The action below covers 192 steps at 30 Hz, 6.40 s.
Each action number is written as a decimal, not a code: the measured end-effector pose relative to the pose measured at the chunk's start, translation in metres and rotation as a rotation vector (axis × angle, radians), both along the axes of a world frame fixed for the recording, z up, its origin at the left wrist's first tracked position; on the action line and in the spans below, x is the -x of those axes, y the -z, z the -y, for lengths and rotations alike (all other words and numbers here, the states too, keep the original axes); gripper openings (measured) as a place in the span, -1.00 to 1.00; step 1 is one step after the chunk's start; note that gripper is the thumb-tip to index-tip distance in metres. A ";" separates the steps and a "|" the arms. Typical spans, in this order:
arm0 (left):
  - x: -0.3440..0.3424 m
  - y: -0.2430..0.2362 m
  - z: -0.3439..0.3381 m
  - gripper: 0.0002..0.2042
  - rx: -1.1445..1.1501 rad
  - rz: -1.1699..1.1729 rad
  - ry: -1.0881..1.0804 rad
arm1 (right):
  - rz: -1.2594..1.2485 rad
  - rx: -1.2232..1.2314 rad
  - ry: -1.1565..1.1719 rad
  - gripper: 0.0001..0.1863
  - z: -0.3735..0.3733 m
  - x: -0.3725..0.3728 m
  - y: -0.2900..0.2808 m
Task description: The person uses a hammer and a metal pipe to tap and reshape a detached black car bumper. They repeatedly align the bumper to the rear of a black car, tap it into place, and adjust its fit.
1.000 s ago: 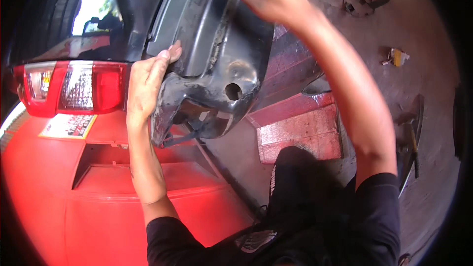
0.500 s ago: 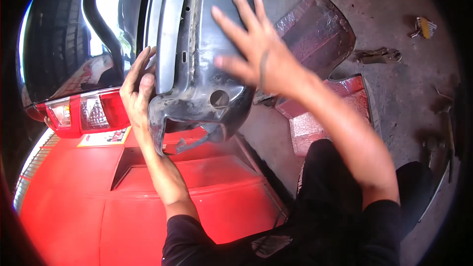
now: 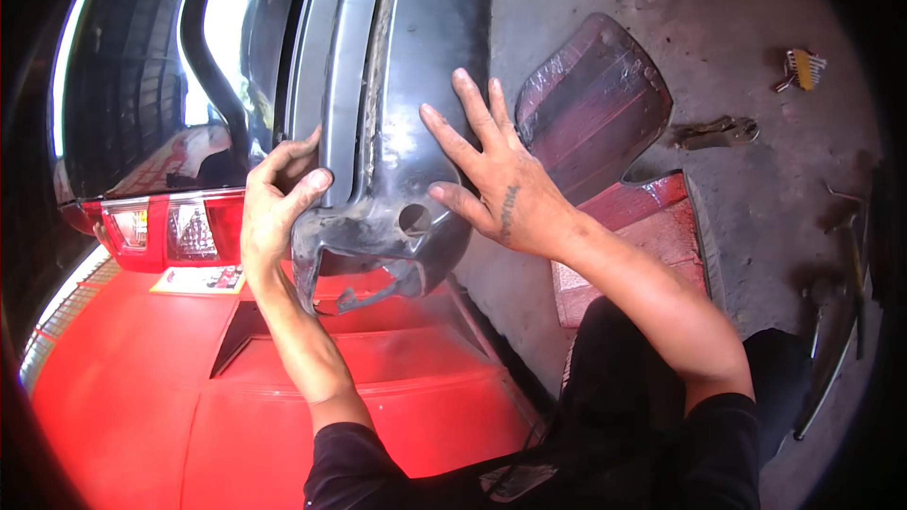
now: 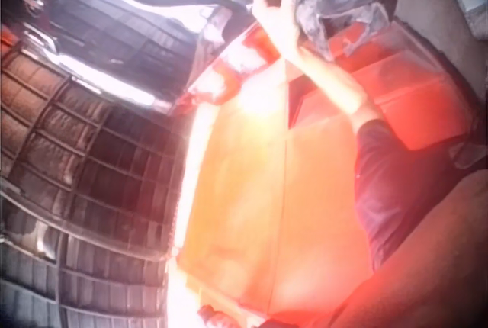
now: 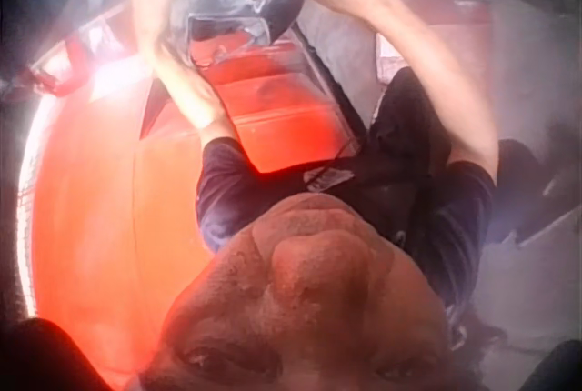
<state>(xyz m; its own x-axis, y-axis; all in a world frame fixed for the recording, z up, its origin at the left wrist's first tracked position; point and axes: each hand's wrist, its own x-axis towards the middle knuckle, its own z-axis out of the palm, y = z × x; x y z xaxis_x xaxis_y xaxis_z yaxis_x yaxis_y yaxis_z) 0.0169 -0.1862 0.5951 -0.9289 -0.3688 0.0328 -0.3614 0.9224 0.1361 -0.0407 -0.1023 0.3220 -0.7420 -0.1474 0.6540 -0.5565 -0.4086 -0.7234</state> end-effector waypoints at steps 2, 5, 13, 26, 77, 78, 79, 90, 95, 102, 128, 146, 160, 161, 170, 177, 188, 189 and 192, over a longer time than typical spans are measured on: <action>0.007 0.004 -0.010 -0.47 0.030 0.020 0.008 | 0.013 0.027 0.007 -0.21 0.002 0.000 0.006; 0.009 0.005 -0.012 -0.49 0.050 0.034 -0.021 | 0.064 0.094 -0.044 -0.21 0.006 -0.003 0.013; 0.001 0.005 -0.011 -0.44 0.056 -0.036 -0.022 | 0.112 0.434 -0.023 -0.52 -0.040 -0.003 -0.008; 0.003 0.018 -0.020 -0.49 0.112 -0.134 0.037 | -0.050 1.042 -0.415 -0.43 -0.106 -0.027 -0.050; 0.003 0.007 -0.002 -0.50 0.216 -0.065 0.090 | 0.679 0.617 -0.149 -0.27 0.063 -0.030 -0.007; -0.001 0.014 -0.005 -0.49 0.266 -0.161 0.088 | 0.674 0.627 -0.150 -0.28 0.063 -0.031 -0.009; 0.005 0.007 -0.011 -0.50 0.282 -0.048 0.124 | 0.673 0.639 -0.146 -0.28 0.062 -0.029 -0.009; 0.002 0.005 0.000 -0.48 0.336 -0.025 0.319 | 0.648 0.429 -0.063 -0.30 0.063 -0.030 -0.004; -0.002 0.004 0.018 -0.44 0.412 -0.106 0.365 | 0.589 0.241 0.167 -0.26 0.077 -0.018 0.004; -0.106 0.042 0.007 -0.66 0.297 -0.649 0.491 | 0.912 0.412 -0.368 -0.73 0.014 0.050 0.021; -0.126 0.138 0.097 -0.33 -0.627 -1.674 -0.549 | 1.287 0.952 -0.687 -0.59 0.069 0.148 -0.014; -0.139 0.139 0.090 -0.21 -0.749 -1.708 -0.557 | 1.176 0.816 -0.599 -0.71 0.051 0.147 0.008; -0.134 0.151 0.115 -0.45 -0.661 -1.756 -0.767 | 1.241 0.960 -1.072 -0.78 0.043 0.150 0.008; -0.134 0.153 0.115 -0.46 -0.659 -1.752 -0.770 | 1.304 1.020 -1.112 -0.77 0.025 0.138 -0.002; -0.120 0.150 0.115 -0.52 -0.686 -1.820 -0.738 | 1.449 0.960 -0.683 -0.68 0.044 0.137 -0.030; -0.129 0.144 0.131 -0.63 -0.681 -1.874 -0.729 | 1.529 1.055 -0.592 -0.61 0.045 0.120 -0.039; -0.120 0.152 0.109 -0.65 -0.696 -1.895 -0.795 | 1.461 1.046 -0.754 -0.76 0.043 0.135 -0.021; -0.122 0.154 0.112 -0.65 -0.688 -1.900 -0.796 | 1.458 1.058 -0.748 -0.78 0.046 0.134 -0.022; -0.117 0.154 0.111 -0.64 -0.671 -1.913 -0.782 | 1.472 1.090 -0.690 -0.82 0.048 0.124 -0.027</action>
<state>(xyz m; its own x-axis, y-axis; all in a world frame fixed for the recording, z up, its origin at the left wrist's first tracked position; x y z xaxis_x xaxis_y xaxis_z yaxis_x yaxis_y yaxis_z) 0.1343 -0.2974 0.4409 0.3692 -0.9021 0.2232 0.3928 0.3692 0.8423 -0.1643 -0.1502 0.3494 -0.7063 -0.6308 -0.3213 0.5694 -0.7759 0.2715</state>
